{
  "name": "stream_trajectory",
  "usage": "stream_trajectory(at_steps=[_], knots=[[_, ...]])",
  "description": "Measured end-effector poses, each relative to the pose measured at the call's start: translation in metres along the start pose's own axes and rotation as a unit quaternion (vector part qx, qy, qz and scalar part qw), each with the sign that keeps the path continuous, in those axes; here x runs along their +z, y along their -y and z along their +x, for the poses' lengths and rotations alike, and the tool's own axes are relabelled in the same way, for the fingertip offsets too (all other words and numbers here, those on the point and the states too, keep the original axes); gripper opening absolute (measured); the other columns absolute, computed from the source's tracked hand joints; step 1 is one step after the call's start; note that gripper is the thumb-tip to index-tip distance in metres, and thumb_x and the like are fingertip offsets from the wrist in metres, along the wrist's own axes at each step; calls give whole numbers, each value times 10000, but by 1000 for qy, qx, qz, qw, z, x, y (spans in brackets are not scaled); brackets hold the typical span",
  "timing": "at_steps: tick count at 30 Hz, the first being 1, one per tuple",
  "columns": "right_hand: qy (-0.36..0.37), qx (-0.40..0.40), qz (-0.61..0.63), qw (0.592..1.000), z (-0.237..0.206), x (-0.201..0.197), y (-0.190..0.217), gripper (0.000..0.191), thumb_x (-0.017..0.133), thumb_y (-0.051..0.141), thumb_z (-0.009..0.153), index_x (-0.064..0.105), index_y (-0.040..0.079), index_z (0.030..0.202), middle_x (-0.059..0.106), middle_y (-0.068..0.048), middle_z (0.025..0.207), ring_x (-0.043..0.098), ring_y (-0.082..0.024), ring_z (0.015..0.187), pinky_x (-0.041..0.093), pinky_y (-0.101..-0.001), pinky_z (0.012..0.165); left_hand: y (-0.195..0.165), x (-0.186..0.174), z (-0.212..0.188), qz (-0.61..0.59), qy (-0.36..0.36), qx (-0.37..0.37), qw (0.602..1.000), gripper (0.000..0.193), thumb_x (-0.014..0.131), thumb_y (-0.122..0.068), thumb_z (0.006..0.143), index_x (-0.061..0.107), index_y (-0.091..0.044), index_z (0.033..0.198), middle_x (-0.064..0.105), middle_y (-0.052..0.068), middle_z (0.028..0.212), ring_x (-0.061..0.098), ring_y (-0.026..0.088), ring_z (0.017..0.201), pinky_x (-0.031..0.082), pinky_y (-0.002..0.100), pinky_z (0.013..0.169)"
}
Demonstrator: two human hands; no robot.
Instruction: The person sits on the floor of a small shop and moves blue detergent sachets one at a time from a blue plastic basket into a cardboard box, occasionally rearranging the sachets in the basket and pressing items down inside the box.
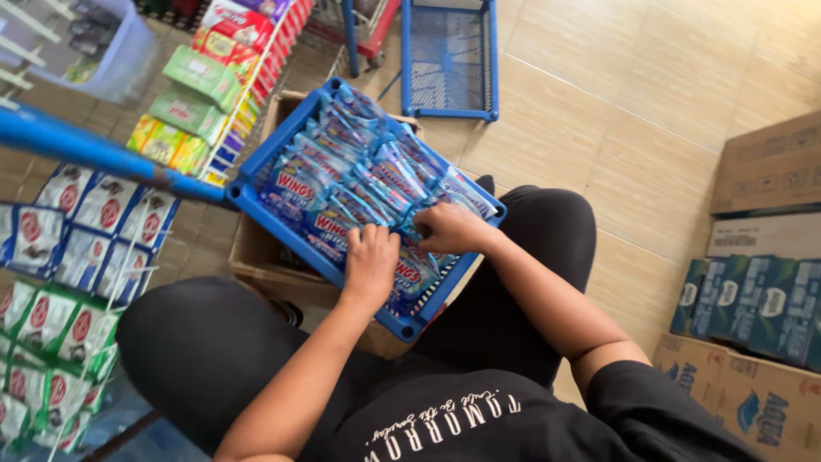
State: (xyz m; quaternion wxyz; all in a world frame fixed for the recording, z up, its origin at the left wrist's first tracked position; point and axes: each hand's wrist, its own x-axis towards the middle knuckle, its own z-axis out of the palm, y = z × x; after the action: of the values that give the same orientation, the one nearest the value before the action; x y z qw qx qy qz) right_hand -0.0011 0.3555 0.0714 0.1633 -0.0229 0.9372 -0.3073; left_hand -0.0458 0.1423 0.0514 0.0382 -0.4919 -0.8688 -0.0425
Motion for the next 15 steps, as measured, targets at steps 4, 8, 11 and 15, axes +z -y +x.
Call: stream_trajectory(at_steps=[4,8,11,15], knots=[[22,-3,20,1000,2,2,-3,287,780,293,772,660,42,843,721,-147,781,708,-348,773,534,-462,706,1,13,4,-32,-9,-6,999,59,630,-153,854,665,-150,902,627,62,931,577,257,991,411,443,899],[11,-26,21,999,8,8,-10,342,804,295,768,676,46,963,727,-174,840,708,-371,817,537,-474,724,3,23,4,-90,-59,-19,994,47,623,-145,872,668,-150,885,636,60,940,581,265,1004,411,440,898],[-6,-28,41,999,11,12,-14,433,800,265,745,651,47,1089,734,-186,871,714,-375,848,546,-476,731,7,23,2,-127,-71,-24,989,86,629,-98,832,674,-144,890,652,60,928,592,279,1001,412,446,900],[24,-16,-10,1000,13,12,-12,432,800,240,762,670,66,1137,741,-205,893,707,-396,888,539,-490,763,16,16,4,-227,-52,-42,971,95,665,-91,854,672,-102,948,694,59,936,623,285,993,408,473,919]])
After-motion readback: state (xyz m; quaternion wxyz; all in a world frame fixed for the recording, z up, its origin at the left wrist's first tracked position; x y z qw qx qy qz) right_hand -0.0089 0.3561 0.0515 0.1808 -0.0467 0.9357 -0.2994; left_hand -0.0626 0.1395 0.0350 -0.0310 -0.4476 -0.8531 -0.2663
